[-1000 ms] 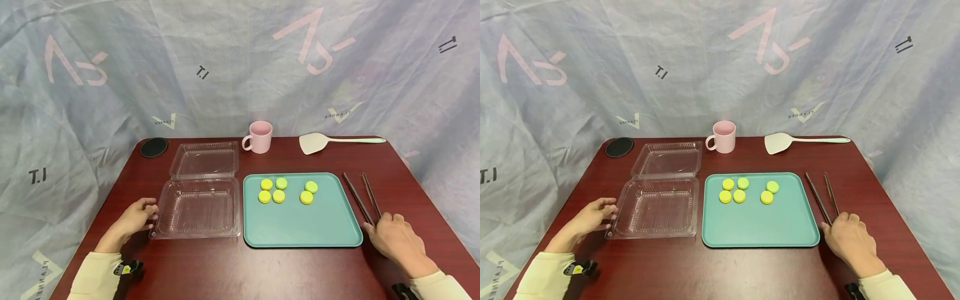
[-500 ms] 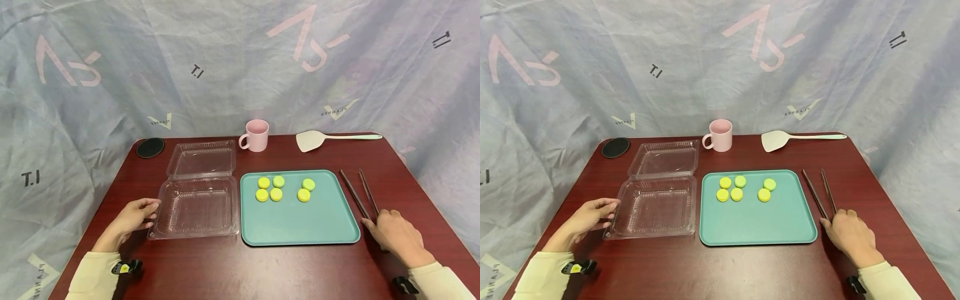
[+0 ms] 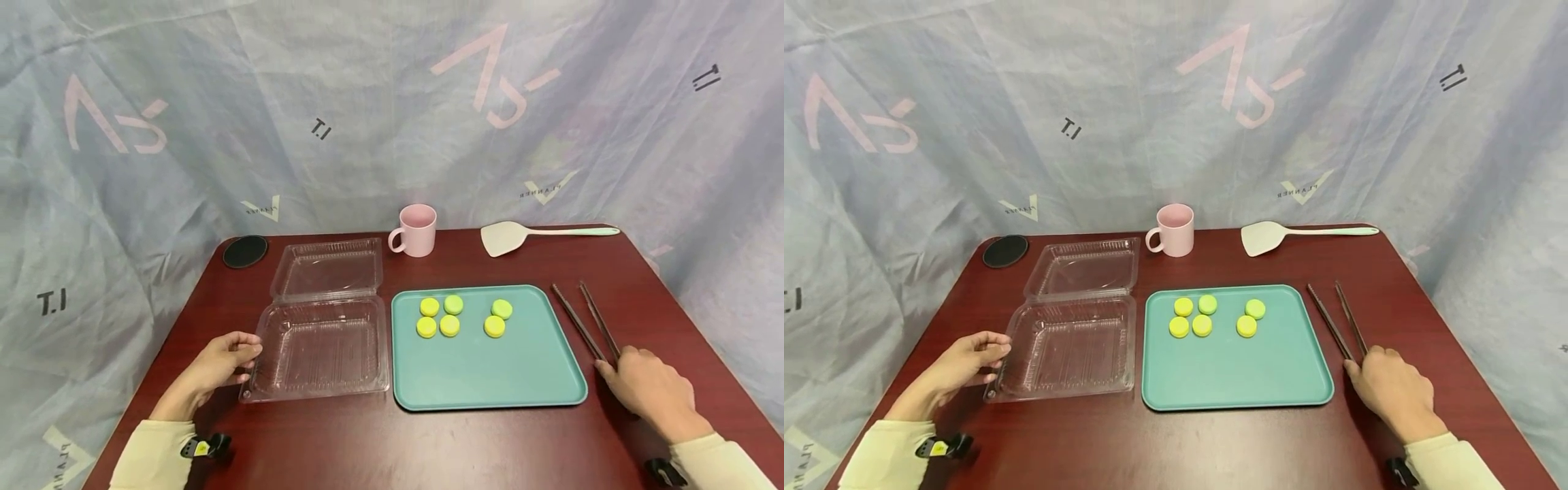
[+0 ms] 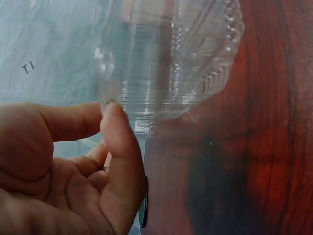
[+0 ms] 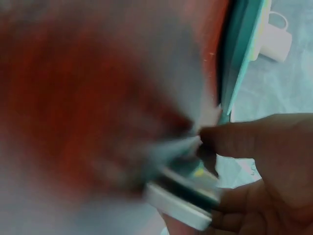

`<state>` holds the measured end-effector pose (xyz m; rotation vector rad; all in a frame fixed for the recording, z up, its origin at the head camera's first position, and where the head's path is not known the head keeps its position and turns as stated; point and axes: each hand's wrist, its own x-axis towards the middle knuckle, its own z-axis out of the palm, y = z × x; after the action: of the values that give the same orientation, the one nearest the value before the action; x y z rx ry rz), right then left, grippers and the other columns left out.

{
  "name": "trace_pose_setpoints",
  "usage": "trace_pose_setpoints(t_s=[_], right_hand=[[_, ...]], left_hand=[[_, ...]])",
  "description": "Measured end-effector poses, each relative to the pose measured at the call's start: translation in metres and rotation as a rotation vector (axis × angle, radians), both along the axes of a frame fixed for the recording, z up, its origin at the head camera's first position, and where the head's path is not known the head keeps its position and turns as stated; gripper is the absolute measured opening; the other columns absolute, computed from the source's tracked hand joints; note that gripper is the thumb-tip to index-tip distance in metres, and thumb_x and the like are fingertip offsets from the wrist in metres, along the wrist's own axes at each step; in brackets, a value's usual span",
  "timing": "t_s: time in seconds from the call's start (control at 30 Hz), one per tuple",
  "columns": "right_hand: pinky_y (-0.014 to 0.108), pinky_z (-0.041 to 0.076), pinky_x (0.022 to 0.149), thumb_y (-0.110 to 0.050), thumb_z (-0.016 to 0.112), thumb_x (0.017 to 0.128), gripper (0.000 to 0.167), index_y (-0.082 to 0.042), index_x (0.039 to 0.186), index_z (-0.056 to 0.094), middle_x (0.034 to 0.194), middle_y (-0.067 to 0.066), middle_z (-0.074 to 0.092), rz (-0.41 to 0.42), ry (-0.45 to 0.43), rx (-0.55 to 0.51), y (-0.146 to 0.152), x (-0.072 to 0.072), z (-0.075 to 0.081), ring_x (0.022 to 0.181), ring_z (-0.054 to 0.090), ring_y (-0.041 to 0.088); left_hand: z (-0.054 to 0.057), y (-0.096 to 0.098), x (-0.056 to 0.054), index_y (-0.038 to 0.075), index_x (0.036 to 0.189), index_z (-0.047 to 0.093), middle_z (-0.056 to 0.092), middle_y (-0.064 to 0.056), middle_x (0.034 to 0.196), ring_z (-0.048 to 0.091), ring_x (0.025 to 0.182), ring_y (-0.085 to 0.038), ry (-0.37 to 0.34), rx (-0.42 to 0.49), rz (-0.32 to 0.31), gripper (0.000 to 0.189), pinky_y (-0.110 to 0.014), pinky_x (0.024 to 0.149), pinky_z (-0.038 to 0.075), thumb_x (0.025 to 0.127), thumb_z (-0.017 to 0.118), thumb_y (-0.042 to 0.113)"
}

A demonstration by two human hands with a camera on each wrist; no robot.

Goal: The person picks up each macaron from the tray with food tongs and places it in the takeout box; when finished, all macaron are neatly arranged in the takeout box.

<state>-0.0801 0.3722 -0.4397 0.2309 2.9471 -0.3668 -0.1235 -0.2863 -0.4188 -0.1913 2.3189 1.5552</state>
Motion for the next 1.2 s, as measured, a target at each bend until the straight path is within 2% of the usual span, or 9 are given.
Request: trace_pose_setpoints(t_s=[0.13,0.33,0.47,0.67,0.77,0.87,1.1,1.2], right_hand=[[0.063,0.042,0.051,-0.037,0.053,0.101,0.048,0.008,0.084,0.050,0.075,0.023,0.056,-0.027,0.082,-0.001,-0.001,0.002,-0.004,0.068,0.057,0.053],[0.060,0.040,0.044,-0.031,0.044,0.107,0.044,0.008,0.087,0.038,0.067,0.026,0.054,-0.038,0.182,-0.037,-0.002,0.006,-0.006,0.058,0.056,0.052],[0.059,0.040,0.043,-0.032,0.043,0.107,0.045,0.010,0.094,0.038,0.067,0.027,0.055,-0.034,0.221,-0.068,-0.001,0.006,-0.005,0.057,0.056,0.051],[0.063,0.044,0.056,-0.041,0.051,0.105,0.065,0.021,0.120,0.042,0.089,0.037,0.059,0.013,0.313,-0.115,-0.001,0.003,-0.003,0.073,0.060,0.056],[0.063,0.045,0.060,-0.041,0.057,0.102,0.064,0.019,0.121,0.047,0.091,0.031,0.062,0.044,0.359,-0.114,-0.004,0.004,-0.003,0.076,0.061,0.053],[0.061,0.045,0.057,-0.038,0.060,0.102,0.055,0.013,0.118,0.053,0.084,0.019,0.063,0.079,0.384,-0.117,-0.008,0.005,-0.001,0.073,0.063,0.046],[0.058,0.046,0.054,-0.042,0.062,0.100,0.050,0.004,0.118,0.057,0.083,0.011,0.066,0.117,0.360,-0.134,-0.027,0.010,0.005,0.069,0.063,0.036],[0.051,0.044,0.050,-0.040,0.064,0.098,0.043,0.001,0.111,0.058,0.074,0.006,0.060,0.137,0.356,-0.127,-0.033,0.015,0.005,0.061,0.058,0.028]], left_hand=[[-0.001,0.000,0.001,-0.012,0.126,0.049,0.057,-0.006,0.094,0.056,0.081,-0.017,0.008,0.001,0.011,0.034,-0.029,0.066,0.057,0.101,0.058,0.010],[-0.004,-0.002,0.002,-0.012,0.126,0.048,0.057,-0.010,0.099,0.056,0.083,-0.020,0.011,-0.002,0.009,0.034,-0.033,0.069,0.058,0.102,0.057,0.011],[-0.004,-0.002,0.001,-0.012,0.126,0.048,0.057,-0.009,0.099,0.055,0.083,-0.019,0.007,0.004,0.016,0.035,-0.032,0.068,0.058,0.102,0.058,0.011],[-0.002,-0.001,0.000,-0.012,0.126,0.048,0.057,-0.006,0.096,0.056,0.081,-0.017,0.011,0.001,0.019,0.035,-0.030,0.066,0.057,0.102,0.058,0.012],[-0.001,0.001,0.000,-0.011,0.126,0.048,0.056,-0.006,0.093,0.056,0.078,-0.015,0.007,0.007,0.018,0.034,-0.030,0.066,0.057,0.102,0.057,0.011],[-0.001,0.003,-0.001,-0.011,0.126,0.048,0.055,-0.006,0.092,0.057,0.077,-0.015,0.010,0.008,0.020,0.034,-0.030,0.066,0.057,0.102,0.057,0.011],[-0.002,0.001,-0.002,-0.011,0.124,0.049,0.055,-0.006,0.091,0.055,0.079,-0.016,0.011,-0.008,0.025,0.032,-0.029,0.065,0.057,0.102,0.057,0.010],[-0.002,0.001,-0.002,-0.011,0.124,0.049,0.055,-0.006,0.090,0.055,0.079,-0.015,0.003,-0.008,0.025,0.031,-0.029,0.065,0.057,0.102,0.057,0.010]])
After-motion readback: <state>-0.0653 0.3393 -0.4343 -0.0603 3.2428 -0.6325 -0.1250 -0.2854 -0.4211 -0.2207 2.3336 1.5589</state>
